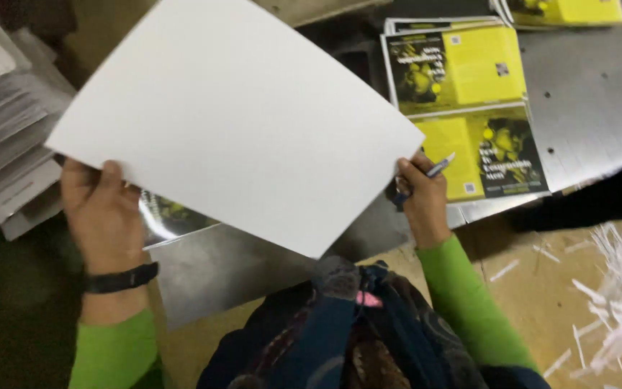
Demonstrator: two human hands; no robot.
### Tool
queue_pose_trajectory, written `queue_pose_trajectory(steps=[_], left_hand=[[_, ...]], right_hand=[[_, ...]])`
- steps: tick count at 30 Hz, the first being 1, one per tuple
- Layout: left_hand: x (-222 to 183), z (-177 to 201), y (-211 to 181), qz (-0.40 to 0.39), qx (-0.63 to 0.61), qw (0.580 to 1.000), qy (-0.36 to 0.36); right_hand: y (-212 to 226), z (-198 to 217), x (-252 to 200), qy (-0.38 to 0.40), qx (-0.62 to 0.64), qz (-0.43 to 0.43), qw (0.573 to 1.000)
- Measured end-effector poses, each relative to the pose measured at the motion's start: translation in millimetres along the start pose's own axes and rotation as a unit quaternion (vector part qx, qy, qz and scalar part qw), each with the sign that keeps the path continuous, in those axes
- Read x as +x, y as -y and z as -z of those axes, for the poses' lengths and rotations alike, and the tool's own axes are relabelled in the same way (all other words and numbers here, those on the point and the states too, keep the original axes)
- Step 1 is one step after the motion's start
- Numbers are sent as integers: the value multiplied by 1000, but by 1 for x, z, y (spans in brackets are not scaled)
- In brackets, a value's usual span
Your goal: Marking printed sheets with a pen and organizing them into stacks on a production table.
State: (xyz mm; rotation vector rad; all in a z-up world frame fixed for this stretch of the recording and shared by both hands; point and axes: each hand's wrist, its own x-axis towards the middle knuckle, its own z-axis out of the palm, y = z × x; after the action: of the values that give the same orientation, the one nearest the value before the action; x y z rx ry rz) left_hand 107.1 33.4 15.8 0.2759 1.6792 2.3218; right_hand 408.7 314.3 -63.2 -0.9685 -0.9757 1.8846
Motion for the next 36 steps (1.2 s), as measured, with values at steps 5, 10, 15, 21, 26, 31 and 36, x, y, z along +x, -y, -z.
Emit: queue_pose_trajectory(steps=[5,10,15,21,26,31,36], left_hand=[[-1,-30,7,-2,-18,1000,16],[-10,-46,5,22,18,999,47],[-14,-50,9,17,16,998,52],[-13,-51,13,22,8,998,64],[-9,-54,22,22,-28,997,63],[-9,-59,25,43,-25,998,43],[-3,-66,17,3,-112,988,108]], right_hand=[[-22,38,37,-78,-38,35,996],[-39,61,46,-86,-49,42,994],[-43,65,37,-81,-25,58,995],[-33,75,35,-63,12,53,997],[-28,81,37,-91,32,60,993],[-5,76,22,-128,50,32,990],[-14,99,34,-62,148,76,984]])
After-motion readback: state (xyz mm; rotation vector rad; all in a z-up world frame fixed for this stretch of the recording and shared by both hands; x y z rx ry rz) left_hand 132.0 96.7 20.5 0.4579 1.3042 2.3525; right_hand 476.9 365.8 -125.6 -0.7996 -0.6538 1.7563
